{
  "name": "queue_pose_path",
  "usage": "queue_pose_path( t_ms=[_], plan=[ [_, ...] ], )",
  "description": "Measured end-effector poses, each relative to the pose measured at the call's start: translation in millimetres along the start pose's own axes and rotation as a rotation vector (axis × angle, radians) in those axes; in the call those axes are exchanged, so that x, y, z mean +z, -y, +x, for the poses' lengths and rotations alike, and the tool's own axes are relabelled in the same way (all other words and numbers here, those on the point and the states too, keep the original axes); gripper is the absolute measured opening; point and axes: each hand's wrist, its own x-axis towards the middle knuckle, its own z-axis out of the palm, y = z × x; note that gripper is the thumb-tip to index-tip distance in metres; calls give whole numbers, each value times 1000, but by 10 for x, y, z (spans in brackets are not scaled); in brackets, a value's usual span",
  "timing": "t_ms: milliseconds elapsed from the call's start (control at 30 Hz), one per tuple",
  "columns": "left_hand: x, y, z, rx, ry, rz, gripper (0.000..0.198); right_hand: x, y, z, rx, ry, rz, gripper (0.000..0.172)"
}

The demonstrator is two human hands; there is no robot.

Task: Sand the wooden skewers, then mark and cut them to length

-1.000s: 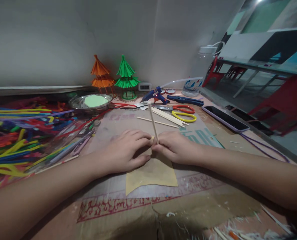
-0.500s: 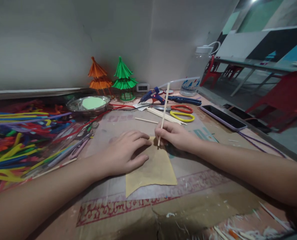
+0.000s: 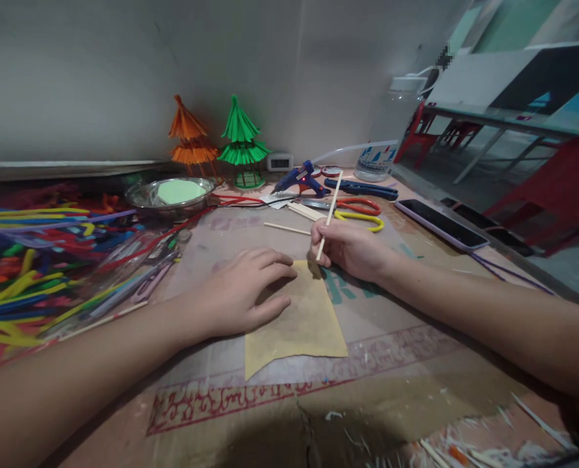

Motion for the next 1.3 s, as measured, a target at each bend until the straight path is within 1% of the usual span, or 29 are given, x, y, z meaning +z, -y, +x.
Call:
queue_pose_path(
  t_ms=[233,300,367,467,567,600,667,733,767,833,900,1033,1067,1167,1200,1300],
  plan=[
    [4,7,2,-6,3,-6,39,-13,-5,17,-4,23,-1,18],
    [0,4,-1,-6,7,-7,40,-14,-21,23,-10,31,-25,21],
    [-3,-1,-3,-4,10,-11,41,-11,-44,26,-45,17,-96,26],
    [-5,-4,-4,-3,7,-9,38,5,-68,4,-136,-45,-341,29],
    [0,0,-6,-5,4,3,35,38,-64,-50,-263,-75,-733,21],
    [1,0,-6,-4,4,5,35,50,-59,-69,-311,-56,-856,18],
    [4,0,-2,0,1,6,34,72,-50,-94,-396,23,-1040,15],
    [3,-4,4,6,0,8,33,82,-49,-97,-444,99,-1131,16],
    [2,-6,8,6,3,9,33,83,-50,-92,-461,107,-1162,16],
    [-3,-11,13,-8,9,16,34,79,-52,-80,-473,72,-1210,16],
    [-8,-14,13,-16,14,22,34,76,-54,-77,-452,48,-1223,17],
    [-12,-12,11,7,12,25,32,83,-59,-84,-399,148,-1099,18],
    [-12,-12,11,9,11,24,32,84,-60,-82,-406,143,-1091,17],
    [-12,-14,14,2,14,22,33,85,-62,-68,-423,61,-1155,17],
    [-13,-16,15,4,15,22,33,87,-62,-66,-413,59,-1165,17],
    [-14,-20,15,16,9,16,30,94,-60,-73,-362,145,-1099,19]
  ],
)
